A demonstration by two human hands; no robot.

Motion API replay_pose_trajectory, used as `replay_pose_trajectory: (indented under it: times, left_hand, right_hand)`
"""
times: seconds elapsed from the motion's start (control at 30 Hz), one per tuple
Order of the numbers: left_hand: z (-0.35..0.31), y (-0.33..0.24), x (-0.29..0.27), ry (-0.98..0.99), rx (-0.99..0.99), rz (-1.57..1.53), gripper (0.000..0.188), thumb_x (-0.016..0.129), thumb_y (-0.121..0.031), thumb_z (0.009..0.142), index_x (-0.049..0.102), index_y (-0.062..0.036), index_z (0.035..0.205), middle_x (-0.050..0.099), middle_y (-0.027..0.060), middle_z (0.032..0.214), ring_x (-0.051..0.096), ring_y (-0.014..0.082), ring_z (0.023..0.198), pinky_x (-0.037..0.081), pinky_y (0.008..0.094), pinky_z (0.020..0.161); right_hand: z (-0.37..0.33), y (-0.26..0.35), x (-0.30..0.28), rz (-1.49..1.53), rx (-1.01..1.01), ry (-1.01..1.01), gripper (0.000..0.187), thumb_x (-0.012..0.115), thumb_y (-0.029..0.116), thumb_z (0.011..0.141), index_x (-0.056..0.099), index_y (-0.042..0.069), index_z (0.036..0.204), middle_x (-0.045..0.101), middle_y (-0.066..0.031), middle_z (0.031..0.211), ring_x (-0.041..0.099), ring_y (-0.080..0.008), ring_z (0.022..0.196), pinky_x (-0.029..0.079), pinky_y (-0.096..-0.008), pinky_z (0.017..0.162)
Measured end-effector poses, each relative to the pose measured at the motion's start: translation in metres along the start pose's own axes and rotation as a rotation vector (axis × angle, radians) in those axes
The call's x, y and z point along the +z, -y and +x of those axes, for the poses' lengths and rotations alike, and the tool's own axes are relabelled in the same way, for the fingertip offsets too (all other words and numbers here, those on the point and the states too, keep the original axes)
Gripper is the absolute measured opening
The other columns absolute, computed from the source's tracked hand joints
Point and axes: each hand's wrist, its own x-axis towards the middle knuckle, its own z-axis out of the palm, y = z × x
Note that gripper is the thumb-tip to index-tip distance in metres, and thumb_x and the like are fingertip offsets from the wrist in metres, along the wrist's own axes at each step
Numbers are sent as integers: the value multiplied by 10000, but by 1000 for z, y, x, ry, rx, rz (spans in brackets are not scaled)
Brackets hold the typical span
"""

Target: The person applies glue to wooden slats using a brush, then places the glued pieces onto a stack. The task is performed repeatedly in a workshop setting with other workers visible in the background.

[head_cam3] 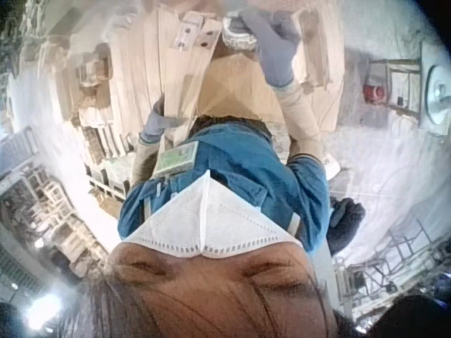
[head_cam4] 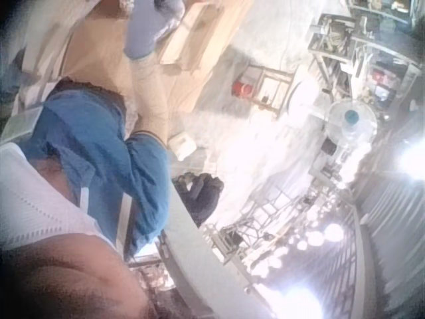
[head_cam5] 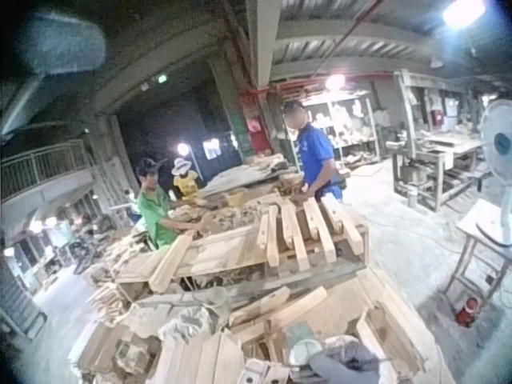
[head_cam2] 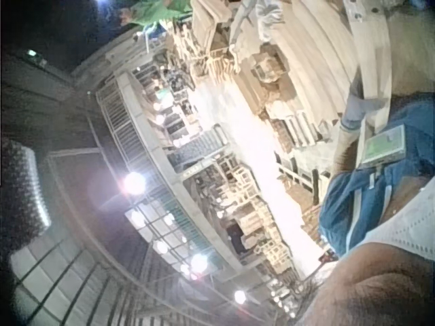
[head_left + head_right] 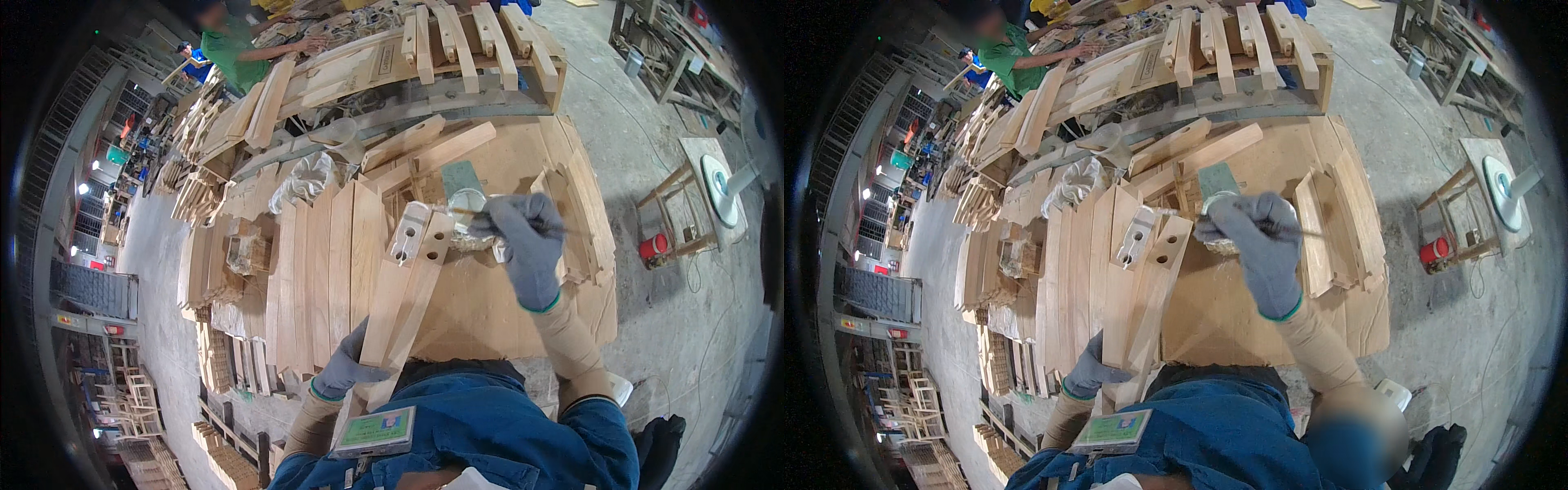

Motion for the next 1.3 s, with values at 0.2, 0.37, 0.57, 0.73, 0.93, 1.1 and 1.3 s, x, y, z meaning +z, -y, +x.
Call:
replay_pose_trajectory:
  times: [0.2,0.37,0.57,0.73,0.93,1.1,1.3]
  left_hand:
    - [-4,-6,6,-1,-59,-69,983,742,82,524,289,-38,1387,447,48,1313,408,150,1204,352,294,976]
    - [-2,-5,6,-2,-12,-26,978,747,69,542,277,-41,1393,442,44,1321,408,150,1207,349,295,981]
    - [-1,3,7,25,19,-61,978,748,61,551,269,-45,1398,415,47,1345,374,149,1237,313,306,1012]
    - [4,-2,5,-19,12,-34,996,753,54,544,257,-40,1401,390,52,1368,351,151,1258,281,304,1033]
    - [9,7,-2,-29,21,-10,1000,764,41,550,248,-36,1404,389,52,1370,357,153,1254,283,300,1031]
    - [12,12,-6,-98,-3,52,1018,786,18,540,243,-23,1400,398,74,1358,376,172,1244,316,319,1021]
    - [11,21,-15,-239,3,-64,1004,796,3,528,262,-16,1378,464,102,1281,476,207,1157,426,360,947]
  right_hand:
    - [-25,-22,-9,-92,-135,82,175,583,-125,756,502,25,794,605,-145,873,620,-229,855,527,-353,792]
    - [-29,-22,-5,-28,-174,114,177,589,-125,751,505,20,808,606,-152,907,605,-214,856,503,-320,779]
    - [-19,-25,-18,-165,-191,74,179,603,-122,734,505,13,796,604,-151,912,605,-205,836,507,-297,741]
    - [-45,-17,-7,-25,-78,165,226,617,-145,717,516,16,840,601,-174,950,607,-240,877,520,-354,771]
    - [-49,-28,-15,32,4,234,201,604,-136,733,518,11,839,603,-180,936,621,-265,838,522,-383,784]
    - [-28,-15,-26,-34,78,21,120,527,-94,786,504,23,798,587,-143,818,610,-220,773,523,-358,675]
    - [31,-42,-103,-537,206,-125,63,601,49,834,572,-6,849,607,-60,807,603,-118,697,497,-234,630]
